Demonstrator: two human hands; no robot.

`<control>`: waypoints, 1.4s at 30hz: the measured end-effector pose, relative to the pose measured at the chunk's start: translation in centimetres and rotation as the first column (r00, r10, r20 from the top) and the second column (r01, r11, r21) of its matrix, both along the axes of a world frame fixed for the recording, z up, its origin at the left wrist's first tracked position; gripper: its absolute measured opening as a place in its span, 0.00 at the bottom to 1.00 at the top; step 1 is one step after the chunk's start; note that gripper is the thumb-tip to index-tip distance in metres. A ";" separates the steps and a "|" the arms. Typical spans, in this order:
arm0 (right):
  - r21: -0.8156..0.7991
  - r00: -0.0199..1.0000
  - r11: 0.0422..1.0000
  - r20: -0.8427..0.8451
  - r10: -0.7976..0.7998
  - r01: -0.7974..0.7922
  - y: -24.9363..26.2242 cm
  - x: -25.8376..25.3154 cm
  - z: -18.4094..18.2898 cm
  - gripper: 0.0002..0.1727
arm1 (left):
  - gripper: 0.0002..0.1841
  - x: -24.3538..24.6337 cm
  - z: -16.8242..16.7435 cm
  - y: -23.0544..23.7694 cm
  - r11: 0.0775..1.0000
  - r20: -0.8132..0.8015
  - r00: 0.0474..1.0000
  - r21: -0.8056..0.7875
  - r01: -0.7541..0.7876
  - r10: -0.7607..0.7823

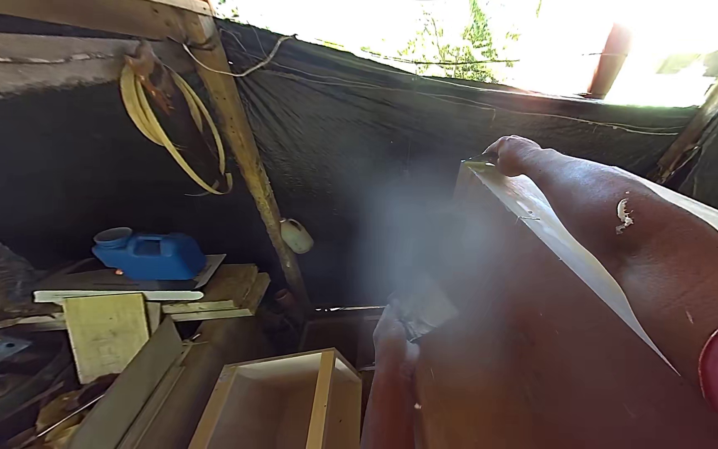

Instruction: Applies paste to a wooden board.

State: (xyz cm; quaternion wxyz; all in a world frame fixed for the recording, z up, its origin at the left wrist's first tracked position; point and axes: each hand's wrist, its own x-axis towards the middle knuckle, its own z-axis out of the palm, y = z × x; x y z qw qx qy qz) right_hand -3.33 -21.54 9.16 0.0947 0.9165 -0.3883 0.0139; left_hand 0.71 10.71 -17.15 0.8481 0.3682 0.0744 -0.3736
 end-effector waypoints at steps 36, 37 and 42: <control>0.236 0.926 0.927 -0.174 0.335 -0.291 13.5 -12.4 4.7 0.08 | 0.17 -7.6 5.4 -0.8 0.995 0.051 0.994 -0.015 0.101 -0.100; 0.232 0.925 0.928 -0.178 0.335 -0.292 14.4 -13.2 4.7 0.08 | 0.16 -7.8 5.7 -1.4 0.994 0.062 0.992 -0.016 0.108 -0.107; 0.201 0.907 0.924 -0.211 0.365 -0.326 18.2 -17.0 4.6 0.10 | 0.15 -9.5 6.9 -2.0 0.988 0.082 0.985 -0.019 0.154 -0.152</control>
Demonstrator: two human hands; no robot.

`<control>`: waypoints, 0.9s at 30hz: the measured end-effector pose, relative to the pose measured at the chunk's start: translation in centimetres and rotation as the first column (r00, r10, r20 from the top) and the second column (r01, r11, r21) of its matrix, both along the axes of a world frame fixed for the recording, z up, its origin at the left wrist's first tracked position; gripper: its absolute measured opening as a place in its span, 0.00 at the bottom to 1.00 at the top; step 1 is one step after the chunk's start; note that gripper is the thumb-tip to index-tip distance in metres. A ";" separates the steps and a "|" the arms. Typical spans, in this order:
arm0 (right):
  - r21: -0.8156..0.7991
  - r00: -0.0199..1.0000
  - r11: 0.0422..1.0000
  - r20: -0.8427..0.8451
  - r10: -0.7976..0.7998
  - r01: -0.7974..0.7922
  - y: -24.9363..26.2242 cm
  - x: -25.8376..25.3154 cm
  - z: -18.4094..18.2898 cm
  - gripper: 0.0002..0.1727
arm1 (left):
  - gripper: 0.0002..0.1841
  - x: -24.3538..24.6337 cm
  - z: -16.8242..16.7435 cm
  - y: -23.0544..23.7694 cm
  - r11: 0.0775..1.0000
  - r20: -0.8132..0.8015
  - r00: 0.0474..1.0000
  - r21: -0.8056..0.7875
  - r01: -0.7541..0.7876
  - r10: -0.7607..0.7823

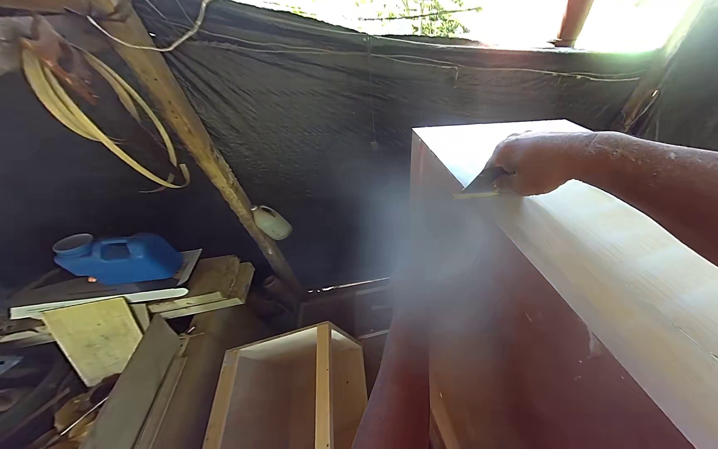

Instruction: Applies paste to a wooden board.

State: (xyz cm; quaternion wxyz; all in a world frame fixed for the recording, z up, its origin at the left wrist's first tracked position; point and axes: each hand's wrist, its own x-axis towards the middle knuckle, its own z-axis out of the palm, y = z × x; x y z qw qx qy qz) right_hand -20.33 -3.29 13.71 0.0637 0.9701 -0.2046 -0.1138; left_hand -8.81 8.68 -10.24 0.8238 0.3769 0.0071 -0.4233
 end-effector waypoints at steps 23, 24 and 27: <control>-0.072 0.986 0.997 0.161 0.034 -0.023 16.8 -19.2 -3.0 0.16 | 0.17 -13.7 3.4 14.0 0.982 0.106 0.977 0.072 0.177 -0.184; -0.088 0.985 0.995 0.166 0.050 -0.036 17.3 -20.0 -3.2 0.19 | 0.18 -14.2 3.5 14.5 0.980 0.111 0.975 0.076 0.186 -0.194; -0.108 0.972 0.992 0.217 0.088 -0.065 19.1 -22.3 -3.9 0.19 | 0.18 -15.8 3.4 16.1 0.975 0.116 0.969 0.088 0.207 -0.216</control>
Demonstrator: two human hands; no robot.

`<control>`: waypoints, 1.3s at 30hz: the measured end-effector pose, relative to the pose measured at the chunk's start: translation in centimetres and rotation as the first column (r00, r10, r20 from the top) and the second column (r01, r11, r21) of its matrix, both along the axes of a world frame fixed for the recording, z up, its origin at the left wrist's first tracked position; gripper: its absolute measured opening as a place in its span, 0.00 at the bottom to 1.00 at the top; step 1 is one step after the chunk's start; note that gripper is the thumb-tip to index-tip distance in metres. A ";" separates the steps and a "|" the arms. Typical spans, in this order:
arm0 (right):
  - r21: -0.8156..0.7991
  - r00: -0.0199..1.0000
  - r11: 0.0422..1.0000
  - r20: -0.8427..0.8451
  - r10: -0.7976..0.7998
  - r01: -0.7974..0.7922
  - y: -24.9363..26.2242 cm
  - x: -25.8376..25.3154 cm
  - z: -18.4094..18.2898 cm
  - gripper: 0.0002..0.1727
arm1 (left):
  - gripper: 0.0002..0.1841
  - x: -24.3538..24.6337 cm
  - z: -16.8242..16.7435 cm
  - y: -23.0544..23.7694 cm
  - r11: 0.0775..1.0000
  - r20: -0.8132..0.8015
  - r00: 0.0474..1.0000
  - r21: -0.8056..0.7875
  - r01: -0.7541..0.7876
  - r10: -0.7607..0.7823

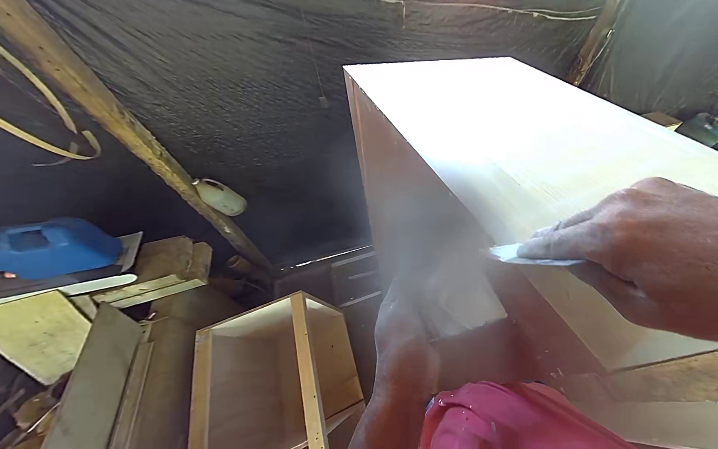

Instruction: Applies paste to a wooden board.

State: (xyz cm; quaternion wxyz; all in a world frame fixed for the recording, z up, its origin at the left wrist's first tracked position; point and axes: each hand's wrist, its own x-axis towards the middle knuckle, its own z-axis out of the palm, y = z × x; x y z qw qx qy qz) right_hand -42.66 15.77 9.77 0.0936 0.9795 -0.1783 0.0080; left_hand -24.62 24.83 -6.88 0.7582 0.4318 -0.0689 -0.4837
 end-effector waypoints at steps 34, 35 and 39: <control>0.316 0.983 0.941 -0.097 0.155 -0.117 8.0 -8.6 1.9 0.18 | 0.19 -10.0 -0.7 9.7 0.996 -0.041 0.996 0.000 -0.085 0.085; 0.310 0.984 0.937 -0.032 0.178 -0.159 7.4 -8.5 2.1 0.18 | 0.19 -10.0 -0.7 9.9 0.994 -0.045 0.993 0.000 -0.107 0.107; 0.265 0.957 0.922 0.144 0.251 -0.281 4.4 -6.0 2.3 0.18 | 0.18 -8.9 0.3 10.1 0.975 -0.033 0.975 -0.014 -0.222 0.222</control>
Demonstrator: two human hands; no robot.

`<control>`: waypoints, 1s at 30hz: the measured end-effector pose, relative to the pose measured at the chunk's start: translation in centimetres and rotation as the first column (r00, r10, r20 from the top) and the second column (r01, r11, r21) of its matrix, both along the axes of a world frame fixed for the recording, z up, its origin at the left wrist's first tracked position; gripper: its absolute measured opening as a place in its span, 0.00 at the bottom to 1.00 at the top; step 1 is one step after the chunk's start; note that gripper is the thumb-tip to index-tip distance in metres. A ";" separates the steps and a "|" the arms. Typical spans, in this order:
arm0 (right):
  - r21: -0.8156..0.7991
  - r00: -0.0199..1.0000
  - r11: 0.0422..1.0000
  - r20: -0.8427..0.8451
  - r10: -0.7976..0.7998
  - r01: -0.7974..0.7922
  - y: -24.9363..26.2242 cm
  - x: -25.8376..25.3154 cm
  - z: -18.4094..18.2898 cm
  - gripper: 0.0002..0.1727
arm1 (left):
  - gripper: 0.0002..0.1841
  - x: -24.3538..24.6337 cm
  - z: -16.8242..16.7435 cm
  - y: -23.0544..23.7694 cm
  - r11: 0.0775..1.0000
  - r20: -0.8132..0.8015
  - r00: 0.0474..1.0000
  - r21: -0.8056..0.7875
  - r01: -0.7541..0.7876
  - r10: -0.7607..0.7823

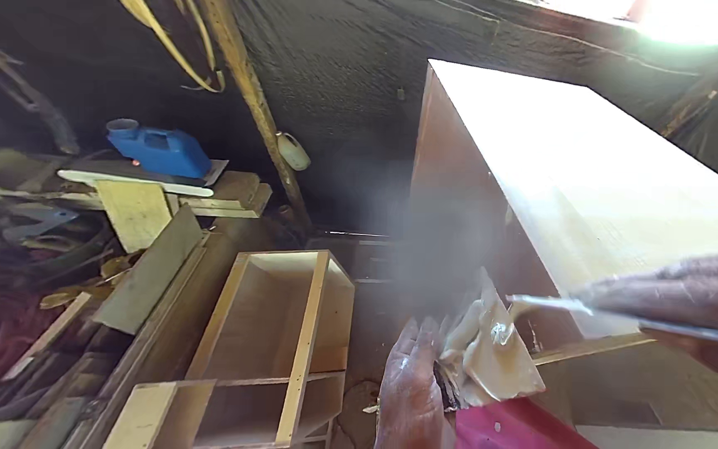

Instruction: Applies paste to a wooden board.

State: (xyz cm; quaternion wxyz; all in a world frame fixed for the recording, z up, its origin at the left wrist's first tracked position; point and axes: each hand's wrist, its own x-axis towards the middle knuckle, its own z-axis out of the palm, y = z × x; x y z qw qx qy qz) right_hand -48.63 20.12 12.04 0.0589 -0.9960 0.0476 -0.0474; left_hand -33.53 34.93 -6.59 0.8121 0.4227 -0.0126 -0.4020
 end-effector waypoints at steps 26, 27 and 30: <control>0.075 0.790 0.824 0.345 0.507 -0.562 -0.4 23.8 -9.3 0.27 | 0.20 11.3 3.1 -0.5 0.609 0.001 0.648 -0.344 -0.715 0.762; 0.091 0.830 0.855 0.311 0.463 -0.511 -0.5 24.0 -9.1 0.26 | 0.20 11.5 3.1 -0.6 0.600 -0.002 0.640 -0.345 -0.721 0.768; 0.209 0.946 0.925 0.001 0.325 -0.318 -1.0 24.4 -7.0 0.22 | 0.19 12.6 2.6 -0.8 0.611 0.049 0.638 -0.353 -0.708 0.768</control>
